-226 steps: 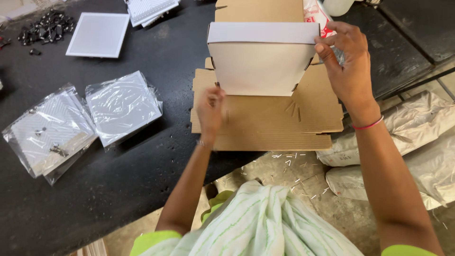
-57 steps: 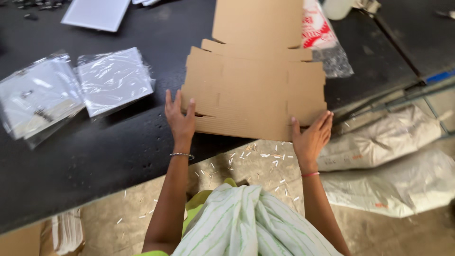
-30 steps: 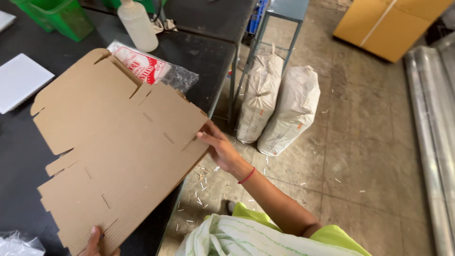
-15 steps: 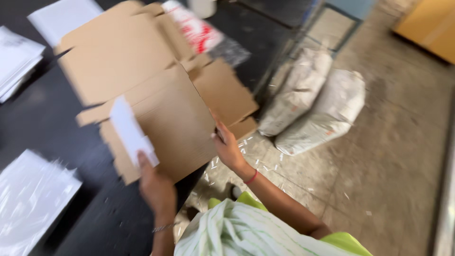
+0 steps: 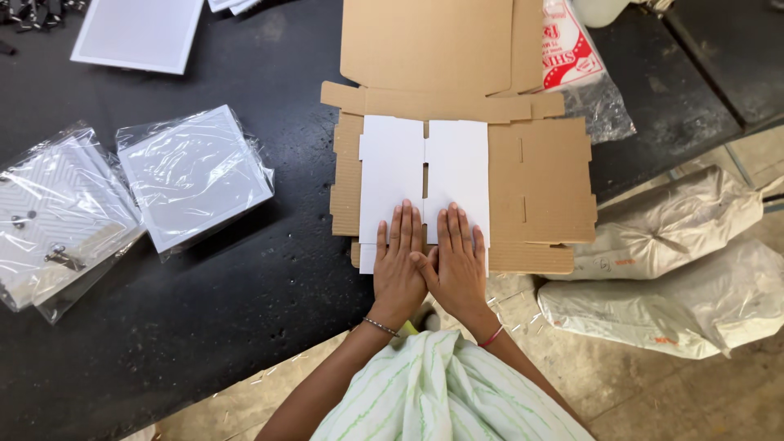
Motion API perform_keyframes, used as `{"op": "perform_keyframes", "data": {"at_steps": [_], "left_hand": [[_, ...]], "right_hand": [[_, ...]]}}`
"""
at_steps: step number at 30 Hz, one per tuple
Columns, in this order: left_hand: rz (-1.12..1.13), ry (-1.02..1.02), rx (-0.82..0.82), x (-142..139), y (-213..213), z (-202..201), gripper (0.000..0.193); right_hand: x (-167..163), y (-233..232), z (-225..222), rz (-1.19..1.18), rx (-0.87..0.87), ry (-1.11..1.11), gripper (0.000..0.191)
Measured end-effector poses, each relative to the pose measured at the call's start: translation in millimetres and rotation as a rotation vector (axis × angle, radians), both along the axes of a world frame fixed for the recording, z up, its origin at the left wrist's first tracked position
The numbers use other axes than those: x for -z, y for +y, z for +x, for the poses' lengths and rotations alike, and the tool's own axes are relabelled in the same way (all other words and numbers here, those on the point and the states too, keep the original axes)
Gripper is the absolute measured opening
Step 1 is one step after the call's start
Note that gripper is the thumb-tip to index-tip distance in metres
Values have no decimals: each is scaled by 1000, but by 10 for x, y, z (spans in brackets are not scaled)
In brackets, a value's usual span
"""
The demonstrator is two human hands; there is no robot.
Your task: The person opens a flat cardboard box on the work table and folds its flaps into shape. They place a white inner box into the carton, set a plastic-wrapped square LED panel light inside, add a white lid piece, and place the packed box onto a stack of finished boxes.
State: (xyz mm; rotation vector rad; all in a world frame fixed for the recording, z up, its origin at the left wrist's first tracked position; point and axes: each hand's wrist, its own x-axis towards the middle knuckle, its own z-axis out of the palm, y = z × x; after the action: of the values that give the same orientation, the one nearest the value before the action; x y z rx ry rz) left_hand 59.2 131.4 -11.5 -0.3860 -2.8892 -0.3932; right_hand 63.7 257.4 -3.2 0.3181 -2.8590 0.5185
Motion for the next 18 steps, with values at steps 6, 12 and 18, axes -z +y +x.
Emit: {"op": "perform_keyframes", "data": {"at_steps": [6, 12, 18], "left_hand": [[401, -351, -8, -215, -300, -395, 66], [937, -67, -255, -269, -647, -1461, 54], [1162, -238, -428, -441, -548, -1637, 50]], "right_hand": [[-220, 502, -401, -407, -184, -155, 60], [-372, 799, -1303, -941, 164, -116, 53], [-454, 774, -1498, -1418, 221, -383, 39]]}}
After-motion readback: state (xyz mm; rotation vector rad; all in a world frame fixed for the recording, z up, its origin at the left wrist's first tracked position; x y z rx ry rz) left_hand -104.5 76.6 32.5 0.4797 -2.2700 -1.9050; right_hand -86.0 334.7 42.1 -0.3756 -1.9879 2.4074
